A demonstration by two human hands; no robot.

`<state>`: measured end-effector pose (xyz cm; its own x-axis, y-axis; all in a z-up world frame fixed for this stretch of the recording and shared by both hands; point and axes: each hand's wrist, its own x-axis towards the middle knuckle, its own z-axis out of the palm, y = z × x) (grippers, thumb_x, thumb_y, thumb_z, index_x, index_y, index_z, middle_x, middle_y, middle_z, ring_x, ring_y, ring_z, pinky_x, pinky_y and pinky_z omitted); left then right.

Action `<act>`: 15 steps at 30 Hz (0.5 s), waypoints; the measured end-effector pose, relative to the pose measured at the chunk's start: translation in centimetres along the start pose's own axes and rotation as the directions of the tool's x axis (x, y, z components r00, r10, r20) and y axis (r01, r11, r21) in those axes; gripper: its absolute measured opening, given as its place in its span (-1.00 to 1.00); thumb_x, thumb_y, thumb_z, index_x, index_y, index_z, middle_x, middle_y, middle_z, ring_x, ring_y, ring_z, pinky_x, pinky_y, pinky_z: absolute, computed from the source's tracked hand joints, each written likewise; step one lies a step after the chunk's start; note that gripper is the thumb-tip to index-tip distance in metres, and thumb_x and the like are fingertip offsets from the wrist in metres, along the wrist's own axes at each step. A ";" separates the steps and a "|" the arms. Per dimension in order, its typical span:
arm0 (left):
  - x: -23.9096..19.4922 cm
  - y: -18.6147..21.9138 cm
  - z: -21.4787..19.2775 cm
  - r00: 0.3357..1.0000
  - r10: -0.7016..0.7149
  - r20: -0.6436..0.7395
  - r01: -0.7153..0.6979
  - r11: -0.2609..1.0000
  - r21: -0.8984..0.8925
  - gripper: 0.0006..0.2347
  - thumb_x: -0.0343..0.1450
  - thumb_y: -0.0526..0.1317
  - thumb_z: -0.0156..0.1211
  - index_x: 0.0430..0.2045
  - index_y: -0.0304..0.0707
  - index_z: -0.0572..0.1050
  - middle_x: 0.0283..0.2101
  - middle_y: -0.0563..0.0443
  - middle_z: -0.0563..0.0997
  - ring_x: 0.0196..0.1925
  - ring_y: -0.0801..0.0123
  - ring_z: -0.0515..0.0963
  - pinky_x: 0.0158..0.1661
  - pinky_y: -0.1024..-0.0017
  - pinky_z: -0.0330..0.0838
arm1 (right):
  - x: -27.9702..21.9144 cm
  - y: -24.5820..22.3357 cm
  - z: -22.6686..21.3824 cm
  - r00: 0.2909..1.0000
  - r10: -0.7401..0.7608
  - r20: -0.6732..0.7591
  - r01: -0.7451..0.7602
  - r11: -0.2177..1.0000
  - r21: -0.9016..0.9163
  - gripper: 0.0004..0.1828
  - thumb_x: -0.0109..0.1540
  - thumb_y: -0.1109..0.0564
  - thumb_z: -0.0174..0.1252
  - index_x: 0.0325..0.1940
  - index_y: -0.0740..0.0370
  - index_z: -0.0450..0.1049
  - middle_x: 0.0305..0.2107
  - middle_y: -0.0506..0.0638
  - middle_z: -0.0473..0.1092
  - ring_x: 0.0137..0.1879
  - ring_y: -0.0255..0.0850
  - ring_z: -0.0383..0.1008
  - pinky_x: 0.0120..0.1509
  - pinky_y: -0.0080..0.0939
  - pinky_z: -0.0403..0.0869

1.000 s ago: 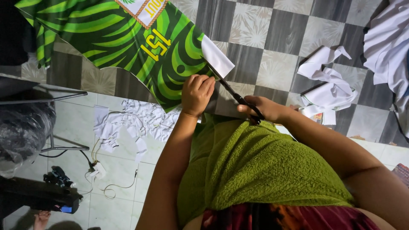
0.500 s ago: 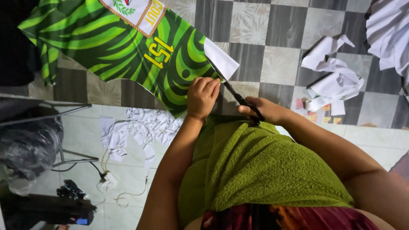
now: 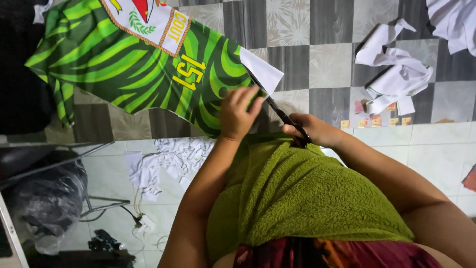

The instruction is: Cutting out a printed garment pattern from a fabric sheet using scissors and then folding the piece.

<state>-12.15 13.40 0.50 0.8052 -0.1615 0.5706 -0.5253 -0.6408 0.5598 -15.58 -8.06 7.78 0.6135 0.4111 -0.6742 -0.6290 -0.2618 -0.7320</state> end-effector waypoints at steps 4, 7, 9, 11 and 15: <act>3.7 -1.5 -7.4 0.985 -0.175 0.001 0.173 0.973 0.150 -0.93 0.36 -0.29 0.13 -0.36 -0.23 0.51 -0.36 -0.08 0.45 -0.31 0.17 0.46 -0.22 0.30 0.37 | -0.8 -2.9 1.3 0.998 0.066 -0.010 -0.067 0.994 -0.088 -0.48 0.18 -0.19 0.14 -0.40 0.37 0.31 -0.68 0.15 0.27 -0.52 -0.08 0.40 -0.41 -0.10 0.42; 3.0 -5.8 -10.9 0.910 -0.413 0.043 0.359 0.834 0.418 -0.74 0.40 -0.21 0.16 -0.12 -0.41 0.46 0.12 -0.33 0.33 0.20 -0.17 0.26 0.10 -0.11 0.17 | -1.1 -4.8 2.4 0.995 0.092 -0.040 -0.096 0.990 -0.104 -0.45 0.15 -0.25 0.15 -0.38 0.36 0.32 -0.65 0.16 0.29 -0.50 -0.06 0.42 -0.40 -0.11 0.41; 1.0 -9.7 -12.6 0.833 -0.546 0.089 0.409 0.716 0.566 -0.52 0.46 -0.06 0.12 0.24 -0.28 0.25 0.36 -0.29 0.02 0.37 -0.18 -0.14 0.18 -0.31 -0.19 | -0.4 -4.6 2.7 0.992 0.107 -0.063 -0.115 0.983 -0.146 -0.41 0.12 -0.30 0.16 -0.36 0.36 0.34 -0.63 0.14 0.30 -0.47 -0.08 0.43 -0.37 -0.14 0.41; 0.6 -10.3 -14.1 0.814 -0.568 0.120 0.402 0.701 0.589 -0.50 0.46 -0.06 0.12 0.25 -0.32 0.23 0.36 -0.31 0.01 0.38 -0.17 -0.15 0.19 -0.32 -0.21 | 0.5 -3.0 2.4 0.989 0.115 -0.096 -0.129 0.980 -0.150 -0.42 0.10 -0.29 0.19 -0.36 0.35 0.35 -0.63 0.15 0.31 -0.48 -0.08 0.44 -0.37 -0.15 0.41; -1.3 -12.5 -15.2 0.736 -0.647 0.199 0.409 0.660 0.630 -0.41 0.44 0.04 0.04 0.32 -0.20 0.09 0.40 -0.24 -0.09 0.41 -0.12 -0.21 0.22 -0.32 -0.26 | 1.2 -1.4 2.8 0.975 0.122 -0.183 -0.145 0.983 -0.117 -0.47 0.07 -0.21 0.30 -0.39 0.33 0.37 -0.67 0.13 0.29 -0.54 -0.12 0.40 -0.39 -0.23 0.38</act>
<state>-10.81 32.98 1.86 0.9873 0.1463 -0.0621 0.1566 -0.9618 0.2244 -15.34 -4.77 8.25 0.6092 0.2089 -0.7650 -0.6511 -0.4188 -0.6329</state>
